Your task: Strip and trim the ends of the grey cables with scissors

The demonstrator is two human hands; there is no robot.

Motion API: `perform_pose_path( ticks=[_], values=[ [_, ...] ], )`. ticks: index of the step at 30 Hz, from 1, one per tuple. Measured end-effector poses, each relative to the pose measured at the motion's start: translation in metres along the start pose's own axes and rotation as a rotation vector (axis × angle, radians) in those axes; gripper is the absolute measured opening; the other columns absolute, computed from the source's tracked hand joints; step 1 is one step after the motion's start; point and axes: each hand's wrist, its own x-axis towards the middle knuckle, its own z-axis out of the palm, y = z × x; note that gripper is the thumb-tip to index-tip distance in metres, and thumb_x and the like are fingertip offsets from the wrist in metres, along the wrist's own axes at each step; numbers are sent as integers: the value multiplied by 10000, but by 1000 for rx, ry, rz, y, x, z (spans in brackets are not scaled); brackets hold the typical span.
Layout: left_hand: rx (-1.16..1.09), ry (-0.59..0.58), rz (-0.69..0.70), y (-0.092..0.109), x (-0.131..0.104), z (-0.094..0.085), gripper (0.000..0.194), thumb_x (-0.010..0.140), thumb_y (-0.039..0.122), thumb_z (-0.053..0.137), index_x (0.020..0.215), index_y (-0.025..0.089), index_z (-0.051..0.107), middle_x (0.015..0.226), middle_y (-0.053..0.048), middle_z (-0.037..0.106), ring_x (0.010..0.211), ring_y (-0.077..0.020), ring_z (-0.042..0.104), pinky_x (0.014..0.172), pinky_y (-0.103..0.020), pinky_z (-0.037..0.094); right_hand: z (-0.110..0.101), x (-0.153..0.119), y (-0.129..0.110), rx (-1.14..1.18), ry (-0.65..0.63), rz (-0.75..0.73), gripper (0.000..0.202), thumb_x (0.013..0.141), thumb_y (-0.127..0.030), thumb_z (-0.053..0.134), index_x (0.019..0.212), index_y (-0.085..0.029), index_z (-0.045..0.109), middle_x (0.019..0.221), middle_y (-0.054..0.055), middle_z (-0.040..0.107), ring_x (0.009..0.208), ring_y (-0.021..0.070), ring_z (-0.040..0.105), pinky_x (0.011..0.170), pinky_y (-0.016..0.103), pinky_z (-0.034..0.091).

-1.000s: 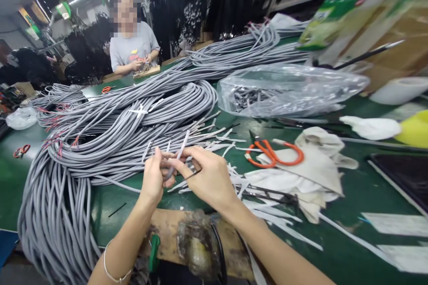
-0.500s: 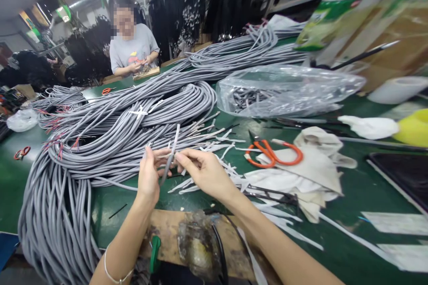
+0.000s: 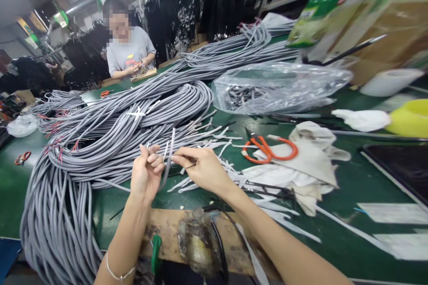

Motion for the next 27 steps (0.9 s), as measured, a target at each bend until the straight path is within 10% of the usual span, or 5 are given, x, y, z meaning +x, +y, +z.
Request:
perform_pose_path(
  ticks=[12,15,20,23,27],
  values=[
    [69,50,669,48,-9,-24,364,926,282,418,666,250,670,378,56,163,403,-107,199,448,-211,263,-11,-1,8,5,118,62,301,801,-343,519,546,-189,558,475,-3,517,443,109,402,450,241,330],
    [216,-9,585,45,-6,-27,41,749,220,679,720,198,695,501,46,460,532,-85,444,540,-198,368,-10,-1,7,34,97,77,255,803,-358,513,636,-185,598,530,7,561,483,122,462,463,237,370],
    [681,-322,109,5,0,-21,630,447,159,863,1054,178,696,904,-27,619,531,-51,496,496,-198,398,-8,-1,-2,100,-24,60,335,843,-444,438,678,-187,575,603,17,595,540,131,528,493,232,427],
    [679,-309,138,-2,-1,-20,448,575,339,816,969,140,734,719,14,559,402,9,307,390,-173,257,-14,-1,-3,93,-82,49,318,835,-434,454,647,-195,546,602,9,566,532,123,494,482,229,398],
    [651,-265,275,-1,-3,-16,396,466,349,871,797,153,778,619,6,576,526,-63,443,493,-192,380,-17,-1,0,10,-84,1,256,812,-350,468,632,-194,563,609,15,541,556,130,476,518,249,368]
  ],
)
